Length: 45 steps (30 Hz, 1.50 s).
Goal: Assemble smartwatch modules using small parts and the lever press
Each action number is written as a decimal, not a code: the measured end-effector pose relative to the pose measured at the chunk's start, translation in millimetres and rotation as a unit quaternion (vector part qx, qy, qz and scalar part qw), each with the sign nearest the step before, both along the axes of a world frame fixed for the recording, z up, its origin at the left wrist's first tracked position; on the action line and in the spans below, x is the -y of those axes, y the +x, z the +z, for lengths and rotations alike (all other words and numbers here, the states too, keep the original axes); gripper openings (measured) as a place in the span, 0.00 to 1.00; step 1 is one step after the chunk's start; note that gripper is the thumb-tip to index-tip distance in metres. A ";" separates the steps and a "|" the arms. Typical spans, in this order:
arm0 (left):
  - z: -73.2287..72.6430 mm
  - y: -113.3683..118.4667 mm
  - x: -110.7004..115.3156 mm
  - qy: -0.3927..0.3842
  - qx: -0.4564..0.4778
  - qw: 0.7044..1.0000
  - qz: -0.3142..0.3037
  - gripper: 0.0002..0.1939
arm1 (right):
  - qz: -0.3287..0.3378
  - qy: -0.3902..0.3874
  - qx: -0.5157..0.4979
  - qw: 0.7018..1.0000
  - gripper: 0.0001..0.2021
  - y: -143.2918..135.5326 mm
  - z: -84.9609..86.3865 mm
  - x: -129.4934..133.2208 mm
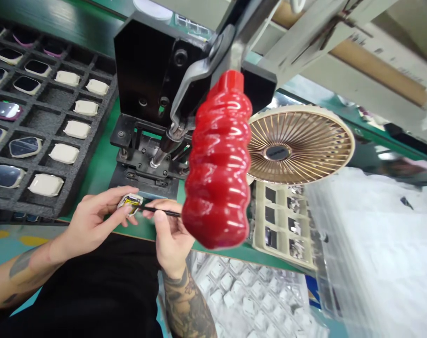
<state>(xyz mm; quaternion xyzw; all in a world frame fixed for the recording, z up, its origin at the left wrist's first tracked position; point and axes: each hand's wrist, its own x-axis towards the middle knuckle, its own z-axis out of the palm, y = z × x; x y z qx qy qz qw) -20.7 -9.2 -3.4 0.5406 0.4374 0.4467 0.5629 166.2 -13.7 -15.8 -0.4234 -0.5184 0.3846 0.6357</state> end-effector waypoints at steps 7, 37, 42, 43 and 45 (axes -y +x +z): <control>7.2 5.6 -4.3 -0.052 0.098 0.992 0.053 0.19 | -0.130 0.080 0.029 0.988 0.04 -3.5 -3.7 -0.9; -16.9 1.0 2.3 0.008 -0.176 0.984 -0.035 0.22 | -0.175 0.205 0.510 0.817 0.12 140.4 35.1 28.1; -12.7 -3.2 -0.7 0.031 -0.214 0.976 -0.029 0.22 | 0.017 0.146 0.671 0.726 0.15 109.5 21.7 8.9; -12.9 -3.2 -1.2 0.036 -0.218 0.975 -0.026 0.22 | 0.019 0.135 0.675 0.725 0.17 112.7 21.1 7.2; -15.1 -3.6 -1.3 0.048 -0.224 0.973 -0.023 0.21 | 0.006 0.119 0.656 0.745 0.19 130.3 24.0 8.8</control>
